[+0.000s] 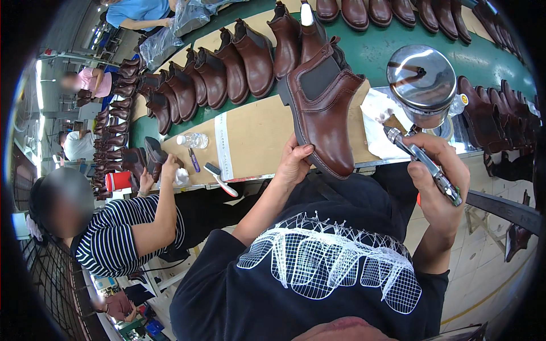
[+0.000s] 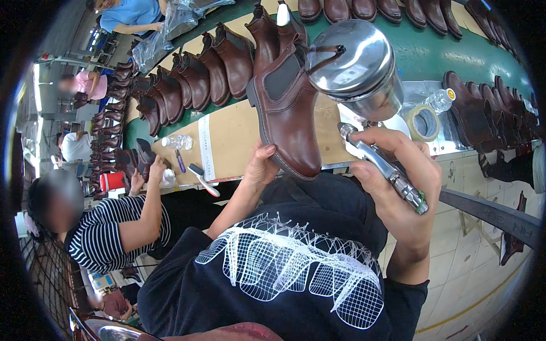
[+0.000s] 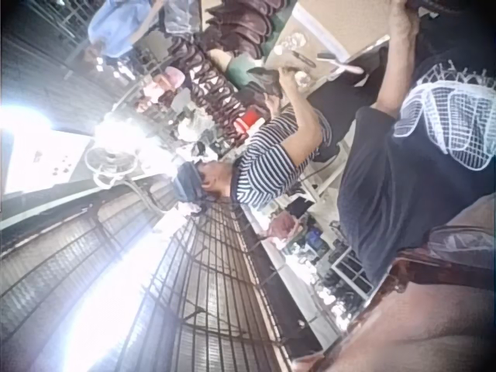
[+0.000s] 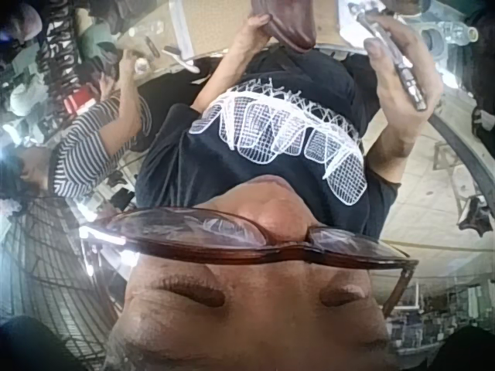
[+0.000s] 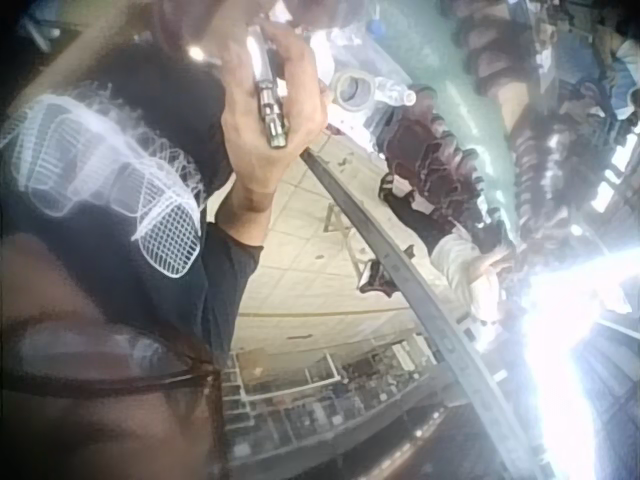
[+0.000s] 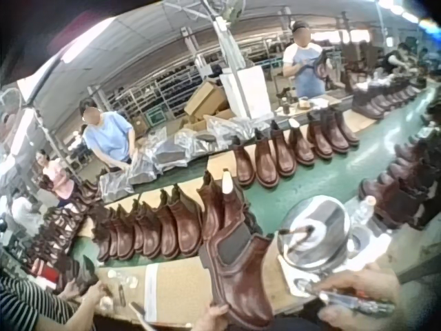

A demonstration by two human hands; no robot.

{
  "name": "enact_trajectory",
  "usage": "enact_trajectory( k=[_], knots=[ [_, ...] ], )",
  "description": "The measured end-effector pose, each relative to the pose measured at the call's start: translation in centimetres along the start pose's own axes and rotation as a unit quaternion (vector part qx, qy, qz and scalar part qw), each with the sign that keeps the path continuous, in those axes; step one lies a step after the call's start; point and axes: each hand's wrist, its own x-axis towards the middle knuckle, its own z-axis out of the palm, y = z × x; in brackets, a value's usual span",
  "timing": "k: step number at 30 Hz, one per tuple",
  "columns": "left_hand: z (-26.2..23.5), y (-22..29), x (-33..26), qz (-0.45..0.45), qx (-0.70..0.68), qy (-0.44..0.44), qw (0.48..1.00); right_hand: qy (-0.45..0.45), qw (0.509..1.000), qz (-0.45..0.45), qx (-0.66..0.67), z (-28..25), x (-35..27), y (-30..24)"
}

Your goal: Inspecting and cleaning finished leather boots on a factory assembly line.

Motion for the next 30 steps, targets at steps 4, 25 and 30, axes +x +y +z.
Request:
enact_trajectory(
  k=[4, 25, 30],
  knots=[
    [-0.5, -0.5, 0.1, -0.004, -0.030, -0.007, 1.000, 0.001, 1.000, -0.004, -0.009, -0.2, 0.1, -0.3],
    [0.7, 1.6, 1.4, -0.144, -0.373, -0.182, 0.898, 0.010, 1.000, 0.014, -0.005, -0.5, 0.1, -0.5],
    [0.8, 1.7, 1.7, -0.159, -0.398, -0.182, 0.885, 0.007, 1.000, -0.008, -0.011, -0.6, 0.0, -0.4]
  ],
)
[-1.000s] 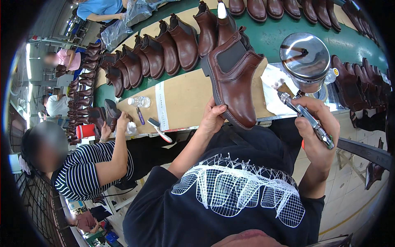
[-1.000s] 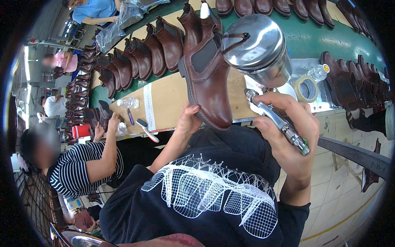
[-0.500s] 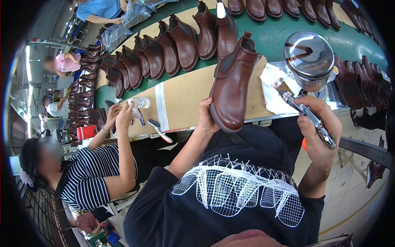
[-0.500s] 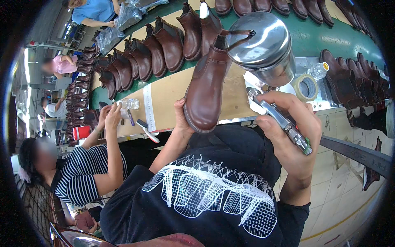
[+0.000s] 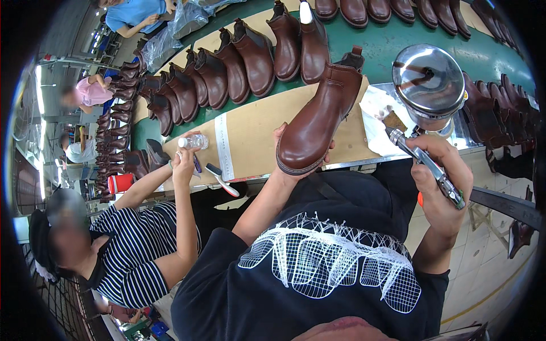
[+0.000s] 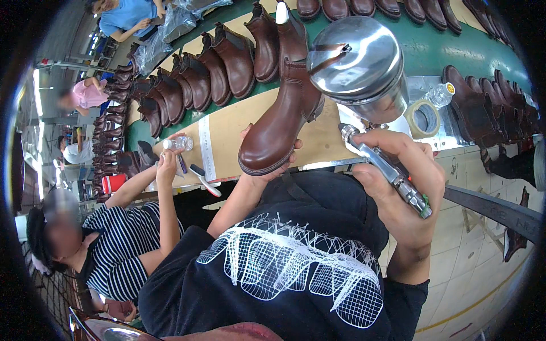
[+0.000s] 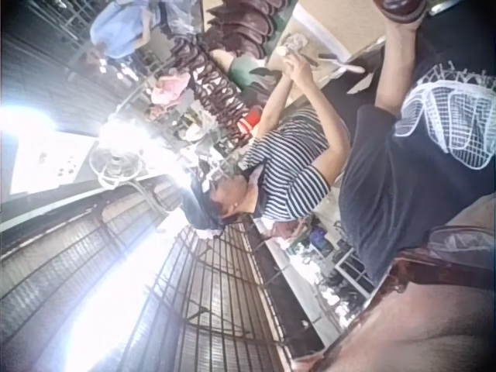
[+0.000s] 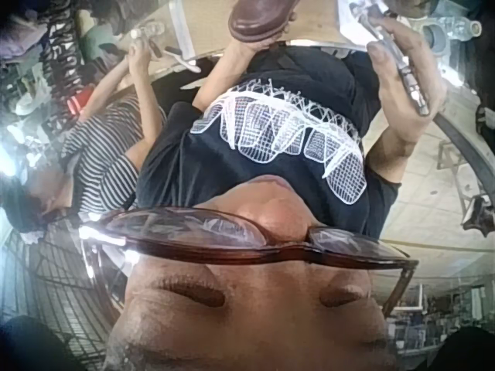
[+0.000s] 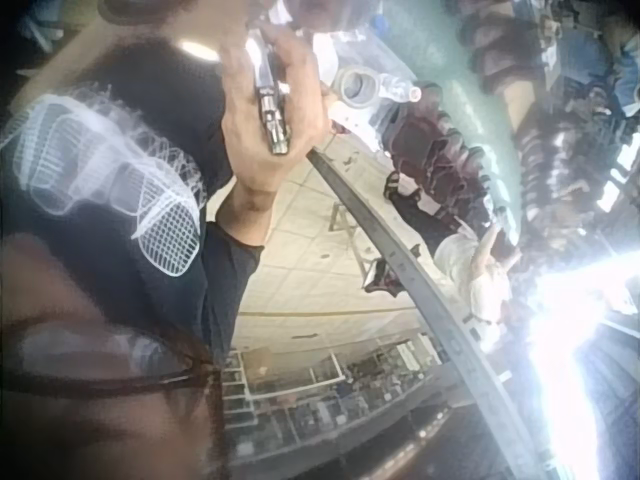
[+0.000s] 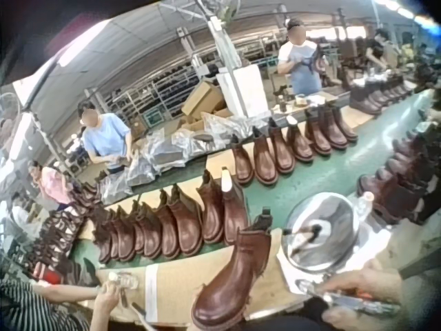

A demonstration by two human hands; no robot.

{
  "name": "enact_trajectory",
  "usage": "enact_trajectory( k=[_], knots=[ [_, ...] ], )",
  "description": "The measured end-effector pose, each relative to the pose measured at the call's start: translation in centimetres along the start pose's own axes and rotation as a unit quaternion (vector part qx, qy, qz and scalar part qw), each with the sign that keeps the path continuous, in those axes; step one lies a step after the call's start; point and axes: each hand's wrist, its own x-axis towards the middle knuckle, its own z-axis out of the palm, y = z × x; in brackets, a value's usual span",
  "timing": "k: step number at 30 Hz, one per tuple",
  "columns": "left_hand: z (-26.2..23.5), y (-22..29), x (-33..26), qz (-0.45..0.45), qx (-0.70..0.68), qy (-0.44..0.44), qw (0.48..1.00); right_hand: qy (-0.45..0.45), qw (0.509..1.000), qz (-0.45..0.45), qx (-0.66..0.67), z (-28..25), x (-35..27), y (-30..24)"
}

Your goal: Inspecting and cleaning finished leather boots on a factory assembly line.

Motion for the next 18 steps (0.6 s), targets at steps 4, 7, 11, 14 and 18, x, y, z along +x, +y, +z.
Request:
enact_trajectory(
  k=[4, 7, 11, 14, 18],
  knots=[
    [-0.5, 0.3, 0.3, -0.008, 0.010, 0.013, 1.000, -0.017, 1.000, 0.018, -0.017, 0.0, -0.2, 0.0],
    [-0.5, 0.3, 0.2, -0.006, 0.001, 0.041, 0.999, -0.018, 0.999, 0.022, -0.020, 0.2, -0.4, 0.0],
    [-1.9, 1.0, 0.1, -0.039, -0.008, -0.005, 0.999, -0.037, 0.999, 0.009, -0.035, 0.3, -0.5, 0.1],
    [-2.0, 1.2, 0.1, -0.038, -0.009, -0.005, 0.999, -0.049, 0.998, 0.006, -0.042, 0.5, -0.5, 0.1],
    [-2.2, 1.0, 0.2, -0.059, -0.028, -0.048, 0.997, -0.048, 0.999, 0.012, -0.020, 0.8, -0.8, 0.3]
  ],
)
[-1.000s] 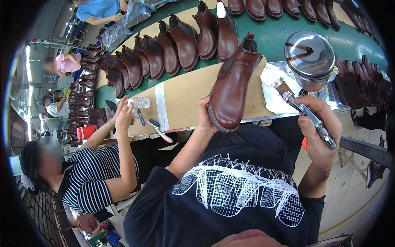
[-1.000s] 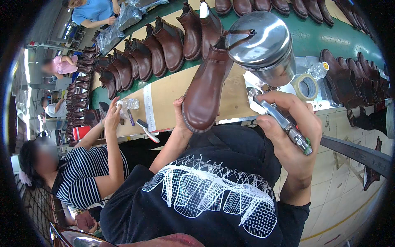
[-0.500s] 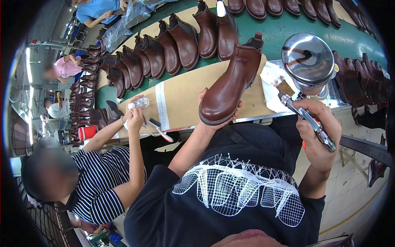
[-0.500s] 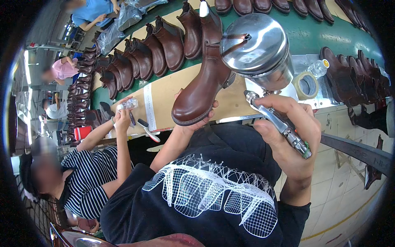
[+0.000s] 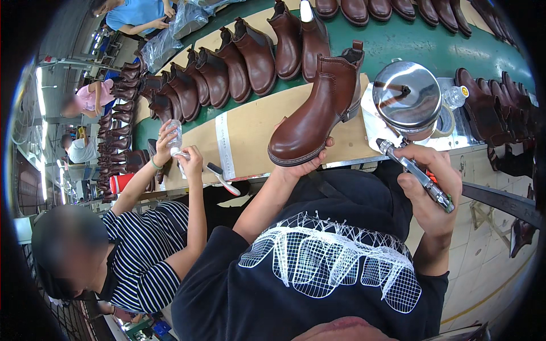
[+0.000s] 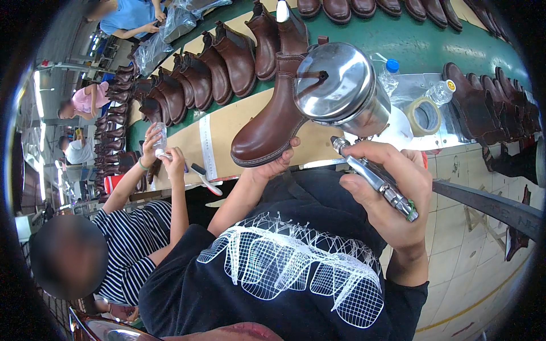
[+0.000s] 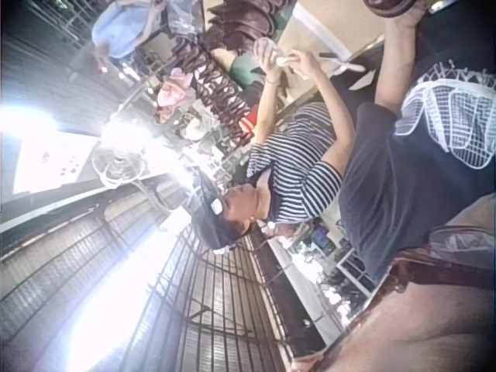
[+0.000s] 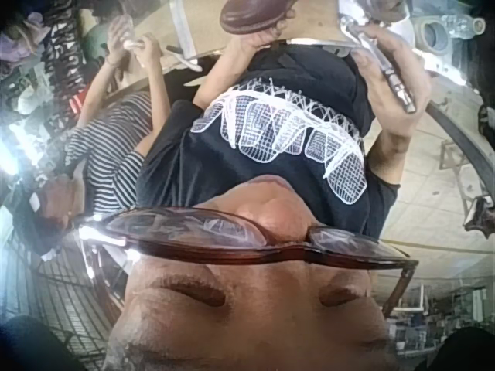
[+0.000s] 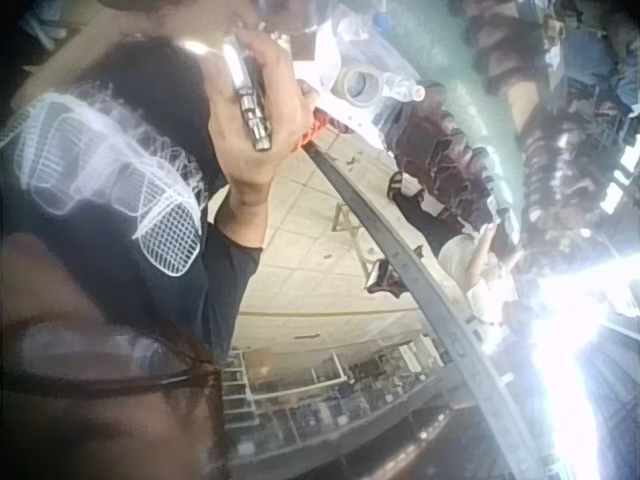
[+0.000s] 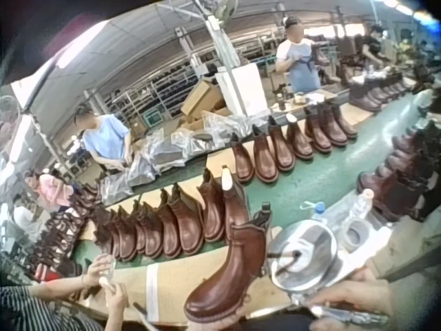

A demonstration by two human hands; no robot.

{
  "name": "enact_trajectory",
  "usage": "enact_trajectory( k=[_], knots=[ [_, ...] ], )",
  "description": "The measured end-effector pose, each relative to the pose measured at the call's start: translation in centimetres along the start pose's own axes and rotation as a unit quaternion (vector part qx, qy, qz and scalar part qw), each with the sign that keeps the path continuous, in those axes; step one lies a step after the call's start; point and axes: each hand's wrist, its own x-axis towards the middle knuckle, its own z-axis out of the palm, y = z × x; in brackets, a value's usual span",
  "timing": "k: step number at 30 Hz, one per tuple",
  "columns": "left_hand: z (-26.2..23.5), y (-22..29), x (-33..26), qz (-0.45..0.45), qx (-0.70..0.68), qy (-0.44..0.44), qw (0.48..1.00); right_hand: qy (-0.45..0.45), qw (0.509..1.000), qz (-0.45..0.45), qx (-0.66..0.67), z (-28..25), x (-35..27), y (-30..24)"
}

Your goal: Inspecting and cleaning finished leather boots on a factory assembly line.

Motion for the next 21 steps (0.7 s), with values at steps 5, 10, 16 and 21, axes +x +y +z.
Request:
enact_trajectory(
  k=[5, 10, 16, 21],
  knots=[
    [-0.1, 0.0, -0.3, -0.011, -0.008, 0.005, 1.000, -0.024, 1.000, -0.013, -0.015, 0.1, -0.4, 0.2],
    [0.5, -0.2, -0.3, -0.002, 0.000, 0.052, 0.999, -0.016, 0.999, 0.029, 0.002, 0.6, -0.4, 0.5],
    [0.7, 0.4, 0.1, -0.003, -0.014, 0.076, 0.997, -0.022, 0.999, 0.033, -0.009, 0.7, 0.0, 1.1],
    [1.2, 0.8, 0.3, 0.070, 0.025, 0.155, 0.985, 0.005, 0.993, 0.098, 0.059, 0.3, -0.5, 3.0]
  ],
)
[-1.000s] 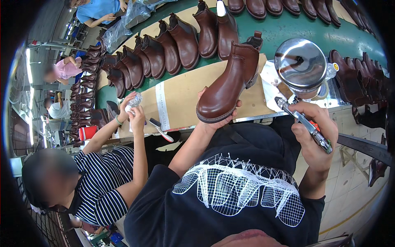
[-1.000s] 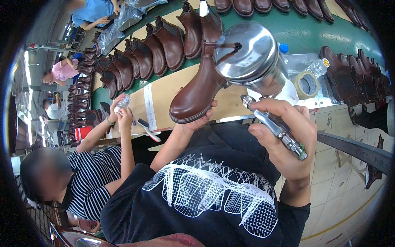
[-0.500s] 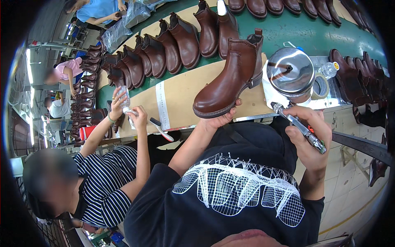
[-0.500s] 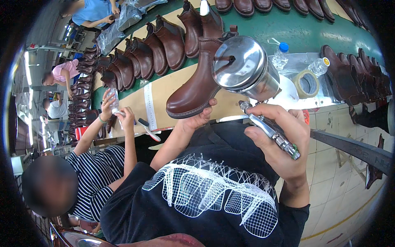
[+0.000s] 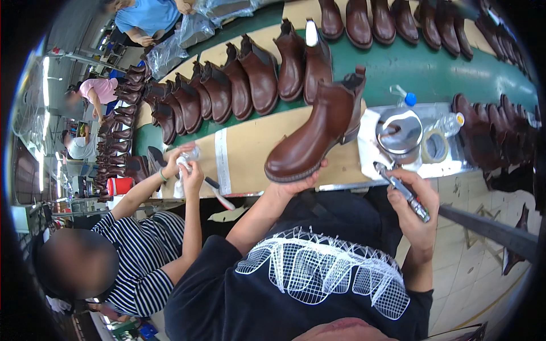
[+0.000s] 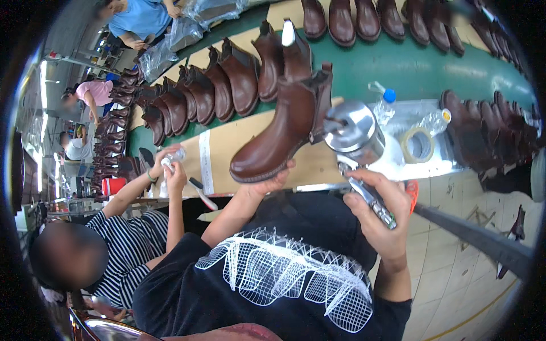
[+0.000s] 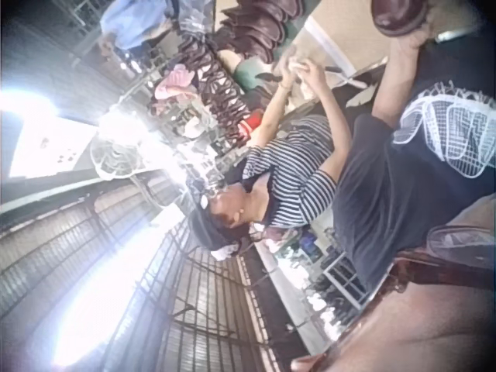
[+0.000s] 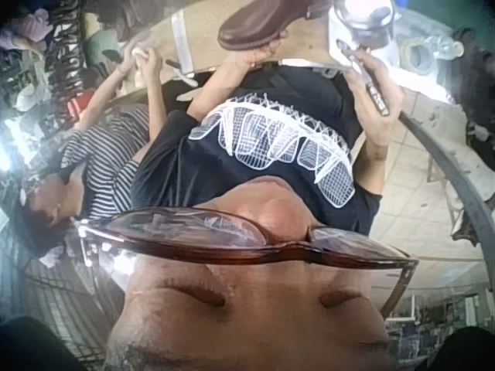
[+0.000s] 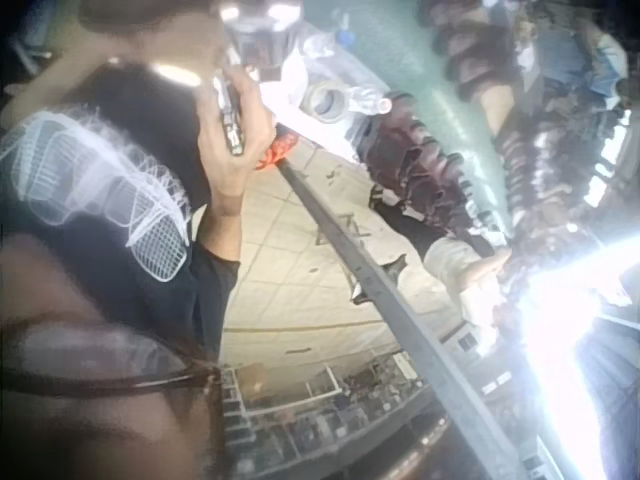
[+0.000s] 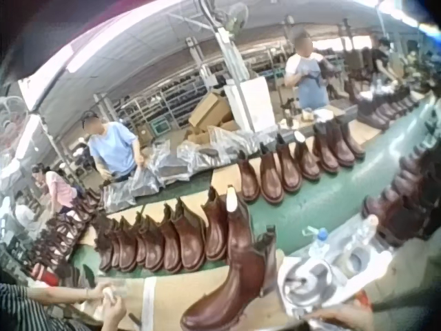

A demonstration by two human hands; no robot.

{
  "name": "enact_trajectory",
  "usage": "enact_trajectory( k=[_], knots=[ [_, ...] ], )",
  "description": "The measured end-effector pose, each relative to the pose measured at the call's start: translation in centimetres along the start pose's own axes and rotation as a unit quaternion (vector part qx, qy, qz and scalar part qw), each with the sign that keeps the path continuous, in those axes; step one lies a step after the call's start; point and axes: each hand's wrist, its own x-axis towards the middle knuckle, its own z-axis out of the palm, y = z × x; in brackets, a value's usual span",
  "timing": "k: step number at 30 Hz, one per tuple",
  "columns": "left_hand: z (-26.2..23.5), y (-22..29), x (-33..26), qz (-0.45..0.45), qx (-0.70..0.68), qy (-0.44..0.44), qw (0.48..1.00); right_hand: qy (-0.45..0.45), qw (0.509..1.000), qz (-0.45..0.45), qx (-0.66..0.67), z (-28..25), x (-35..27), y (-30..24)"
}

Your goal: Inspecting and cleaning finished leather boots on a factory assembly line.

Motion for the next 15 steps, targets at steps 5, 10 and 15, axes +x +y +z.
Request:
enact_trajectory(
  k=[5, 10, 15],
  knots=[
    [1.8, 4.3, 1.6, 0.007, 0.157, -0.138, 0.978, 0.017, 0.995, 0.024, 0.095, -1.2, 0.4, 2.0],
    [11.9, 10.9, 6.3, 0.141, 0.228, -0.159, 0.950, 0.001, 0.991, 0.069, 0.115, -2.2, 1.3, 1.0],
    [18.1, 21.3, 15.1, 0.150, 0.182, -0.080, 0.969, -0.021, 0.984, 0.104, 0.141, -1.1, 3.7, 1.6]
  ],
)
